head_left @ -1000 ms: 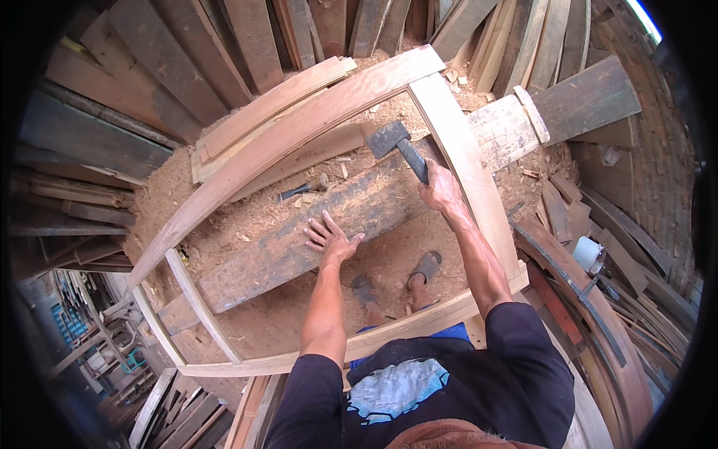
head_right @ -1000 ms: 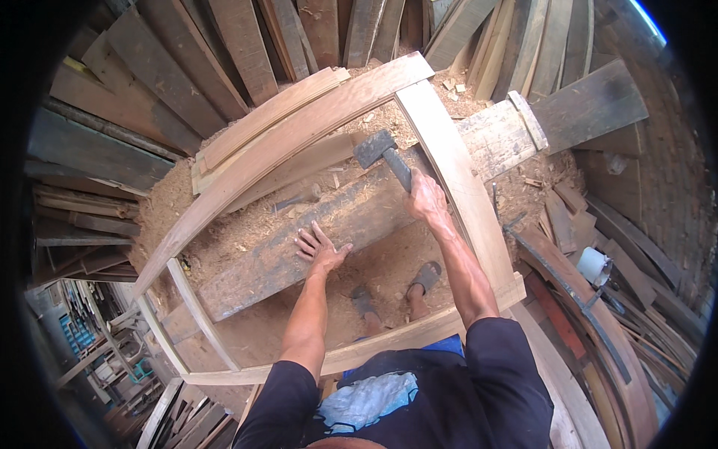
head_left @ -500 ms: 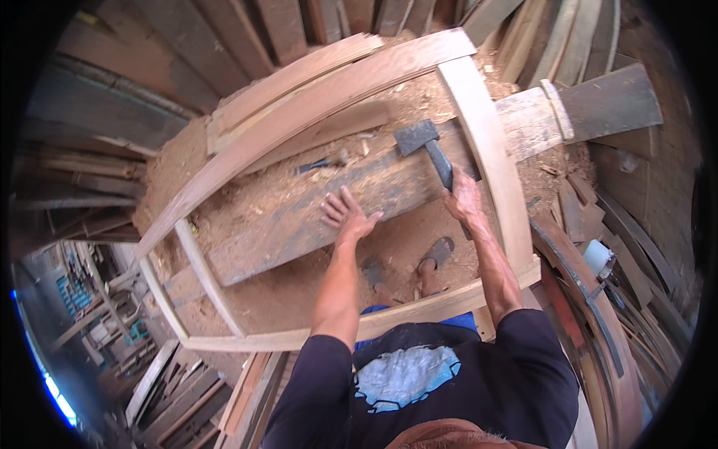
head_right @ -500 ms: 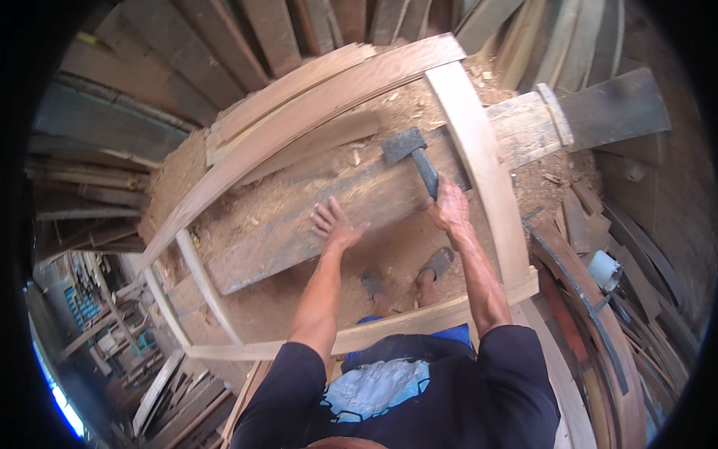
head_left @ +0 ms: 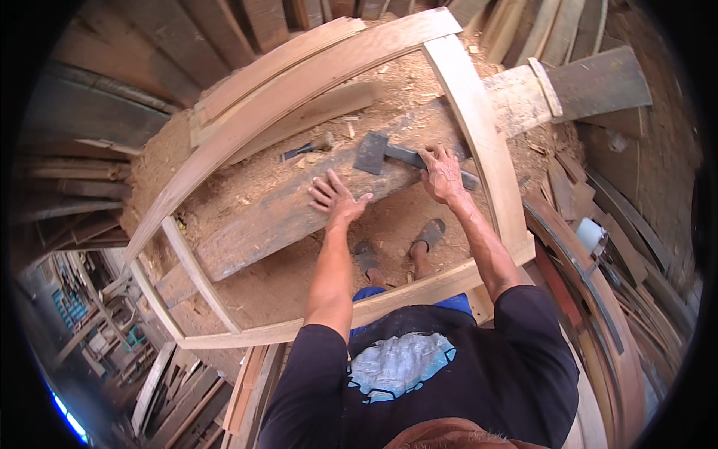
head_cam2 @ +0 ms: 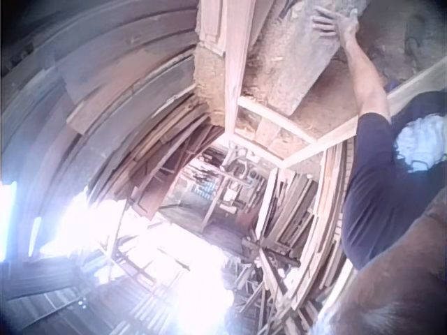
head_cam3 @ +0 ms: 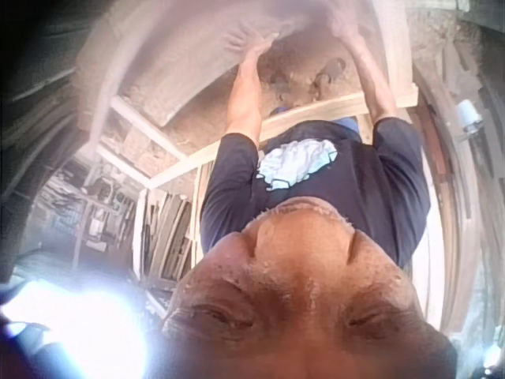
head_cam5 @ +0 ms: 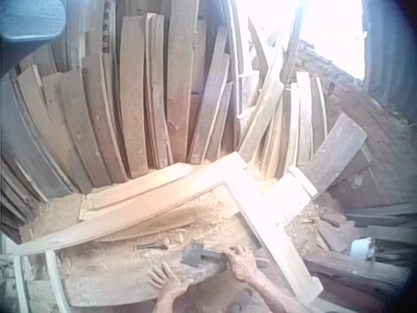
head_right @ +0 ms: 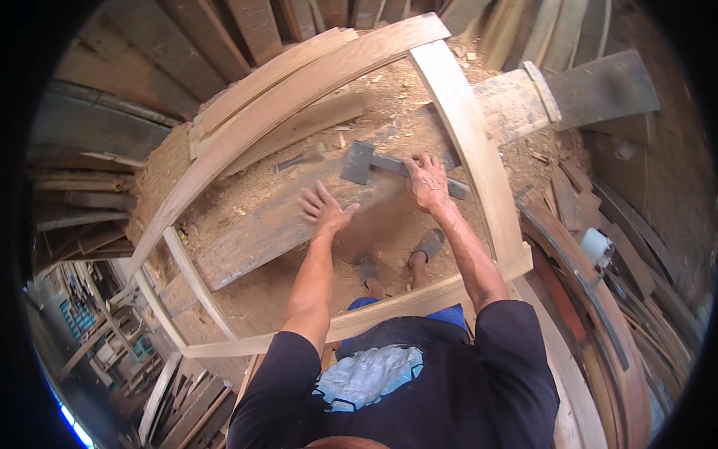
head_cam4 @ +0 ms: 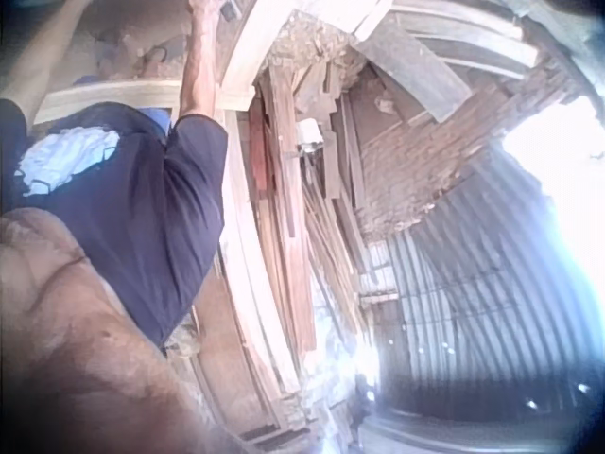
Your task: The person assembles a wooden frame by hand, fitting planks into a rectangular structure and using a hammer to secure joints. The person adjusts and aligns the pieces to form a stable frame.
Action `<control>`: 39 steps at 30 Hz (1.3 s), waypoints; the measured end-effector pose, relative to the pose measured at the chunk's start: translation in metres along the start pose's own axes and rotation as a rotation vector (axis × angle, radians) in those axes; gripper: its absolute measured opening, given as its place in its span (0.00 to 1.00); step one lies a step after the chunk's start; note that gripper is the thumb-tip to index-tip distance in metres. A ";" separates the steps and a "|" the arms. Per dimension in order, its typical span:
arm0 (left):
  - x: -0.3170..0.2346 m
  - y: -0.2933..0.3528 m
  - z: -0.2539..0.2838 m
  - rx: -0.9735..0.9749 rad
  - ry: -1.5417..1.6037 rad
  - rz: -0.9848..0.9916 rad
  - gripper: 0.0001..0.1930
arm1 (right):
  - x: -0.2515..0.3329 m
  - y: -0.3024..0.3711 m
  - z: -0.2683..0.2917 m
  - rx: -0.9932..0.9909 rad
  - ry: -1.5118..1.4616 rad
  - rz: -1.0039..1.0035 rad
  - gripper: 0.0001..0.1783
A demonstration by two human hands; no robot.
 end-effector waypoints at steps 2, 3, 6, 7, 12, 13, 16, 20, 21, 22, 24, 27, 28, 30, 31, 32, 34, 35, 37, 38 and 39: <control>0.004 -0.001 0.001 -0.027 -0.001 0.013 0.69 | -0.002 0.009 0.036 -0.122 -0.063 -0.109 0.29; 0.002 0.000 -0.002 -0.024 0.002 0.011 0.69 | -0.025 0.022 0.044 -0.163 -0.030 -0.223 0.29; 0.002 0.002 0.002 -0.028 0.004 0.004 0.69 | -0.136 0.099 0.077 -0.354 0.266 -0.511 0.33; 0.001 0.003 0.003 -0.031 0.007 -0.002 0.69 | -0.172 0.138 0.091 -0.349 0.326 -0.715 0.34; 0.001 0.007 0.007 -0.027 0.025 -0.002 0.69 | -0.253 0.310 0.102 -0.071 0.265 -1.383 0.39; 0.001 0.006 0.006 -0.030 0.024 0.006 0.69 | -0.254 0.333 0.092 0.024 0.125 -1.510 0.39; 0.003 0.003 0.003 -0.038 0.005 0.008 0.69 | -0.289 0.388 -0.005 -0.324 -0.703 -1.664 0.37; 0.001 0.001 0.002 -0.040 -0.039 0.022 0.70 | -0.315 0.394 -0.045 -0.623 -0.821 -1.464 0.30; 0.005 -0.001 -0.002 -0.049 -0.038 0.028 0.70 | -0.315 0.386 -0.043 -0.571 -0.813 -1.459 0.30; 0.006 -0.005 -0.005 -0.061 -0.045 0.023 0.70 | -0.312 0.376 -0.036 -0.540 -0.793 -1.385 0.28; 0.006 -0.008 -0.008 -0.069 -0.041 0.005 0.70 | -0.310 0.368 -0.036 -0.540 -0.883 -1.352 0.29; 0.009 -0.008 -0.014 -0.056 -0.067 -0.006 0.70 | -0.308 0.349 -0.026 -0.517 -0.869 -1.190 0.29; 0.007 -0.009 -0.012 -0.064 -0.079 -0.011 0.70 | -0.301 0.340 -0.025 -0.532 -0.881 -1.179 0.29; 0.004 -0.008 -0.010 -0.047 -0.090 -0.005 0.70 | -0.297 0.332 -0.026 -0.552 -0.890 -1.188 0.30; 0.005 -0.007 -0.011 -0.039 -0.091 0.001 0.70 | -0.299 0.332 -0.027 -0.555 -0.885 -1.207 0.30; 0.007 -0.009 -0.013 -0.030 -0.094 0.001 0.69 | -0.298 0.333 -0.027 -0.557 -0.879 -1.225 0.31; 0.009 -0.011 -0.013 -0.053 -0.118 0.000 0.69 | -0.289 0.334 -0.027 -0.636 -0.945 -1.225 0.31; 0.009 -0.011 -0.014 -0.061 -0.131 0.002 0.69 | -0.280 0.332 -0.025 -0.672 -0.975 -1.227 0.31; 0.008 -0.008 -0.013 -0.060 -0.131 -0.001 0.69 | -0.260 0.331 -0.030 -0.679 -1.063 -1.223 0.32; 0.007 -0.007 -0.013 -0.051 -0.126 -0.005 0.69 | -0.253 0.332 -0.034 -0.694 -1.079 -1.208 0.32; 0.005 -0.006 -0.014 -0.043 -0.122 -0.009 0.69 | -0.247 0.334 -0.038 -0.710 -1.094 -1.193 0.32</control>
Point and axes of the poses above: each hand's wrist, its own y-axis away from the middle knuckle, its own z-axis out of the back of the hand, x = y × z, the point moved 8 cm from there along -y, towards the middle knuckle, and after that the axes turned 8 degrees about -x, right-handed, at the moved point
